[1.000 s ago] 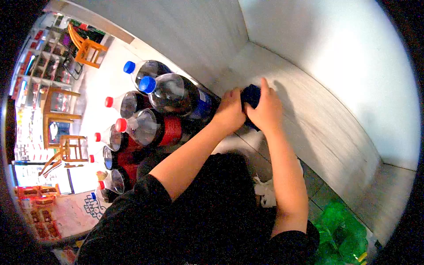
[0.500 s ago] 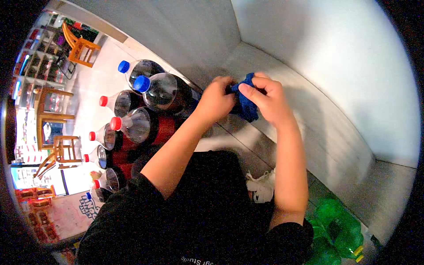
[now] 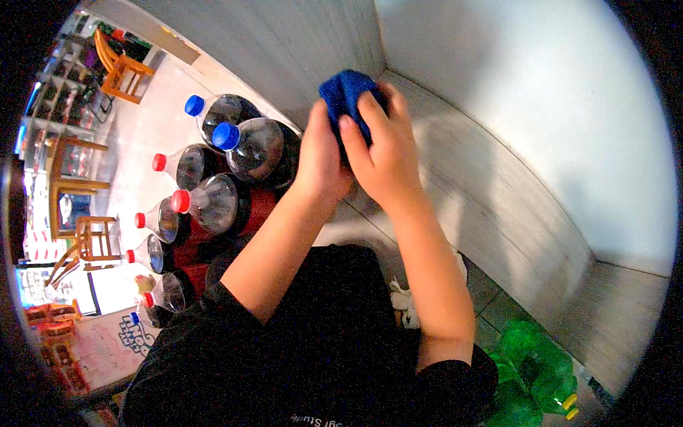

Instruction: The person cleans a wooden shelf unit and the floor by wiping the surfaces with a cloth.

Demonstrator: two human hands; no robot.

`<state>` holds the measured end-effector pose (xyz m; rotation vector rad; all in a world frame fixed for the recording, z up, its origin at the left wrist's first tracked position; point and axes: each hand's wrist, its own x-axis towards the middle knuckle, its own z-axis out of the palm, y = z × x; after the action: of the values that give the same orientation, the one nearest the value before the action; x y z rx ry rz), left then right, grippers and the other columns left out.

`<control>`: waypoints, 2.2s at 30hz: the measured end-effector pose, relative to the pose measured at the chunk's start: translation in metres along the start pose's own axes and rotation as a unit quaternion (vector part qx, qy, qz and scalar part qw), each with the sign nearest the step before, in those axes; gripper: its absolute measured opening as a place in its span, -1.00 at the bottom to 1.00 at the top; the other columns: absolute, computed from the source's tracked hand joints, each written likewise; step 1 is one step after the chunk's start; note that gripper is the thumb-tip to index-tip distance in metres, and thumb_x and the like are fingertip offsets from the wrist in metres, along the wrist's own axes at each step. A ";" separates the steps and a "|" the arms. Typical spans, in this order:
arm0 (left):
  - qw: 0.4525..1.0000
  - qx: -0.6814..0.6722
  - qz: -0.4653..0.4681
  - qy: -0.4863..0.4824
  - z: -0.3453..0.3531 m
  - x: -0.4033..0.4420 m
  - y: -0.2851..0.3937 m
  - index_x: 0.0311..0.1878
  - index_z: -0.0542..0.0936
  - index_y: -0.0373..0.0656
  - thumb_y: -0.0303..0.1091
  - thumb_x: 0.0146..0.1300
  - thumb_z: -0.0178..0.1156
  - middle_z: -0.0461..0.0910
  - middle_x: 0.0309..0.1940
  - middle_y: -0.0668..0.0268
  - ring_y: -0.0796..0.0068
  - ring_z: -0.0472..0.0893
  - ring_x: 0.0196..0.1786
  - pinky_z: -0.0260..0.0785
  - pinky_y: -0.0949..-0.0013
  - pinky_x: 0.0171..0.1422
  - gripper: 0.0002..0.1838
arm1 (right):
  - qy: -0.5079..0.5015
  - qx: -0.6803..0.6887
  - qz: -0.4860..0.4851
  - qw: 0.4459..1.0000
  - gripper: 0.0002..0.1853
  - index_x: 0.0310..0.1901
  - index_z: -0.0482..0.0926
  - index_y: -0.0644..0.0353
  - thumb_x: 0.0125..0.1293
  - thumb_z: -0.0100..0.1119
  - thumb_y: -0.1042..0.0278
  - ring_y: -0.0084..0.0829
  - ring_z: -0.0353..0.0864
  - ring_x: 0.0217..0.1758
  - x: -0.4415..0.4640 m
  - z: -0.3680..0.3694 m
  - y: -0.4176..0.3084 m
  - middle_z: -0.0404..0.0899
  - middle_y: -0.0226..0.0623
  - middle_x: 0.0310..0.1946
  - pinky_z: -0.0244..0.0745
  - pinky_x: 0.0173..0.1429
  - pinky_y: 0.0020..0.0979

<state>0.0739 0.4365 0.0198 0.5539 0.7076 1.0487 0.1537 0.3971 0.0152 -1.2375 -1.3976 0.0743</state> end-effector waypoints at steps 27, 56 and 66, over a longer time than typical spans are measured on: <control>0.991 -0.124 -0.033 0.048 0.009 0.004 0.050 -0.02 0.51 -0.10 -0.04 0.39 -0.08 0.59 -0.11 0.23 0.26 0.56 -0.02 0.42 0.20 0.11 -0.64 | 0.014 -0.111 -0.020 0.994 -0.69 -0.05 0.59 0.17 0.19 0.13 0.27 0.09 0.52 -0.10 0.058 0.058 -0.002 0.50 0.10 -0.13 0.48 -0.03 -0.08; 0.993 -0.118 -0.021 0.018 0.004 0.003 0.050 0.04 0.46 -0.13 -0.08 0.43 -0.12 0.53 -0.03 0.26 0.34 0.53 0.02 0.39 0.26 0.13 -0.64 | 0.020 -0.100 0.007 0.995 -0.68 -0.05 0.59 0.16 0.19 0.14 0.23 0.11 0.53 -0.10 0.049 0.063 -0.005 0.51 0.13 -0.14 0.48 -0.01 -0.07; 0.993 -0.107 -0.016 0.046 0.009 0.001 0.053 -0.04 0.50 -0.13 -0.06 0.41 -0.12 0.59 -0.11 0.21 0.25 0.56 -0.03 0.41 0.19 0.11 -0.63 | 0.034 -0.069 0.014 0.997 -0.67 -0.05 0.58 0.21 0.17 0.16 0.26 0.13 0.54 -0.15 0.055 0.063 -0.008 0.52 0.15 -0.16 0.49 -0.06 -0.07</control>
<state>0.0502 0.4585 0.0632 0.3097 0.6727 1.1110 0.1171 0.4683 0.0393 -1.3612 -1.3448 -0.0463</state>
